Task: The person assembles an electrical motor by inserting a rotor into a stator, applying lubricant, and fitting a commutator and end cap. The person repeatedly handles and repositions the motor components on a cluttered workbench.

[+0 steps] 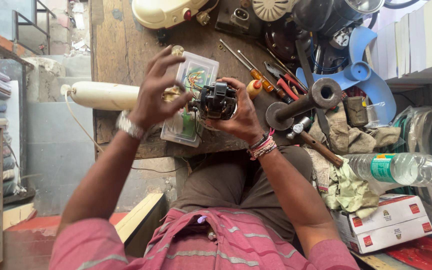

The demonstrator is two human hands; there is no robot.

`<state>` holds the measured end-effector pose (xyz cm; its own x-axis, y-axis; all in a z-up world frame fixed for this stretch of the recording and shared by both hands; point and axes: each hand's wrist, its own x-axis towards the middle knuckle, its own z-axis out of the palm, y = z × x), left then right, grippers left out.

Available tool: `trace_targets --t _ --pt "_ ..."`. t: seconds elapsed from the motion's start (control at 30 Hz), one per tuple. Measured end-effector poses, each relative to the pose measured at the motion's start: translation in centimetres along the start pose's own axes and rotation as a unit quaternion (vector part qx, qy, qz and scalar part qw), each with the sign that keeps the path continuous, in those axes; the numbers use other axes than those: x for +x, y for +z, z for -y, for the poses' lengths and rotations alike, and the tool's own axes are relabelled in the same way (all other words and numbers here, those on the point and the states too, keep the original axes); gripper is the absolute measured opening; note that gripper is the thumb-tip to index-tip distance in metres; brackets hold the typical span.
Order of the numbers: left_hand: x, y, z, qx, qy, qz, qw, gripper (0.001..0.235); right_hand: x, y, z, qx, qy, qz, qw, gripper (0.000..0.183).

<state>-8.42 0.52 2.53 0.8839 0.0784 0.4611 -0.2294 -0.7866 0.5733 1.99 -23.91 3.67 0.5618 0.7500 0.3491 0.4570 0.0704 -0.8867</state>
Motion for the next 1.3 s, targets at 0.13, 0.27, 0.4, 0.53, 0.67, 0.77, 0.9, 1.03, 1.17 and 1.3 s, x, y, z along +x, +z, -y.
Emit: trace_targets --t 0.13,0.27,0.4,0.53,0.67,0.77,0.9,1.03,1.17,1.3 --pt "-4.2 1.1 -2.2 0.040 0.046 0.007 0.998 0.036 -0.2 0.2 0.1 0.035 0.024 -0.001 0.999 0.097" --pt "-4.4 1.9 -3.1 0.070 0.030 0.045 0.996 0.054 0.1 0.2 0.7 0.041 0.002 -0.006 0.999 0.096" --pt "-2.5 1.8 -3.5 0.072 0.035 0.079 0.994 0.061 0.3 -0.5 1.4 0.032 0.005 0.012 0.999 0.095" --pt "-1.3 1.1 -4.1 0.067 0.012 0.129 0.989 0.058 0.6 -0.3 1.8 0.010 0.001 0.003 1.000 0.095" --pt "-0.3 0.9 -4.9 0.086 -0.039 0.168 0.981 0.049 0.5 -0.2 1.8 0.067 -0.005 0.007 0.998 0.093" --pt "0.3 0.5 -5.4 0.085 -0.033 0.167 0.982 0.050 0.9 -0.8 2.0 0.061 0.015 0.029 0.998 0.094" --pt "-0.1 0.4 -5.4 0.089 0.013 0.131 0.987 0.040 0.7 -1.0 2.0 0.044 0.021 0.029 0.998 0.098" --pt "-1.3 -0.4 -4.3 -0.021 0.055 0.114 0.992 0.018 0.3 -0.7 1.7 0.081 0.035 0.032 0.996 0.096" --pt "-1.2 -1.9 -2.7 -0.246 -0.028 0.012 0.969 0.007 0.2 -0.7 1.4 0.077 0.040 0.033 0.996 0.097" --pt "0.3 -1.1 -1.7 -0.018 0.022 -0.003 1.000 0.029 0.3 -0.7 1.5 0.060 0.033 0.031 0.997 0.099"
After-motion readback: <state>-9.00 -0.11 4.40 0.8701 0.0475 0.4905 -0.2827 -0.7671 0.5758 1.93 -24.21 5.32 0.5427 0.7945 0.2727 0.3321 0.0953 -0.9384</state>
